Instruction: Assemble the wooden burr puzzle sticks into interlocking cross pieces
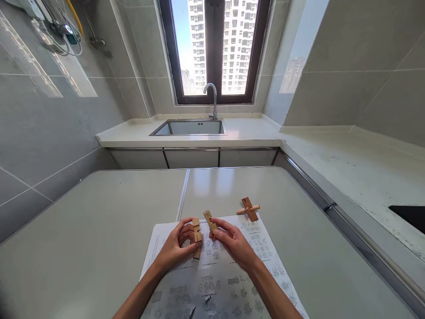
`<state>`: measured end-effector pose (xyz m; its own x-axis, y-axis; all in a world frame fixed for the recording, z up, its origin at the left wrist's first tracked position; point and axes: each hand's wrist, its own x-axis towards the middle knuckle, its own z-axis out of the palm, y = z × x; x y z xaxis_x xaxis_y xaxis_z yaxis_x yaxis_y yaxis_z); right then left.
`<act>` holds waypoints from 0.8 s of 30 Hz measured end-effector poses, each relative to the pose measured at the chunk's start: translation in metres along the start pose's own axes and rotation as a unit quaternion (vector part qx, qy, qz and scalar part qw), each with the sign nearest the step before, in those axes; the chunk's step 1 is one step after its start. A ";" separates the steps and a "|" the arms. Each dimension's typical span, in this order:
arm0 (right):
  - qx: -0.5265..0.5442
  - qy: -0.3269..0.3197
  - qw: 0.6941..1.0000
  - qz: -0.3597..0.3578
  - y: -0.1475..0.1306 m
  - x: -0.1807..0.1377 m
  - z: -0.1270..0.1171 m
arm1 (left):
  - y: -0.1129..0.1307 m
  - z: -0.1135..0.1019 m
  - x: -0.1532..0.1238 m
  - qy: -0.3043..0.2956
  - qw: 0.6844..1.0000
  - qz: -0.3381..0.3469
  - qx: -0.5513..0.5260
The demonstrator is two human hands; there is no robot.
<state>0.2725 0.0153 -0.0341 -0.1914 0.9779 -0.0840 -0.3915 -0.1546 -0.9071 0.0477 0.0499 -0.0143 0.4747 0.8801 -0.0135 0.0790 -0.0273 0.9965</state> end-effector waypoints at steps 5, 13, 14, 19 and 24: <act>-0.051 -0.005 0.998 -0.021 -0.006 -0.002 0.005 | 0.002 0.001 0.000 -0.010 1.000 0.007 0.011; -0.083 -0.007 0.996 -0.029 -0.009 -0.005 0.008 | 0.007 0.004 -0.002 -0.016 0.998 0.019 0.056; -0.082 -0.008 0.996 -0.028 -0.008 -0.005 0.008 | 0.008 0.004 -0.003 -0.020 0.998 0.020 0.061; -0.086 0.010 0.996 -0.030 -0.005 -0.003 0.008 | 0.011 0.004 -0.005 -0.037 0.997 0.019 0.069; -0.082 0.016 0.996 -0.025 -0.005 -0.003 0.008 | 0.013 0.005 -0.005 -0.040 0.997 0.020 0.066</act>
<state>0.2680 0.0124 -0.0261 -0.1450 0.9882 -0.0484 -0.2460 -0.0834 -0.9657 0.0505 0.0425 -0.0017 0.5470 0.8370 0.0137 0.1713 -0.1279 0.9769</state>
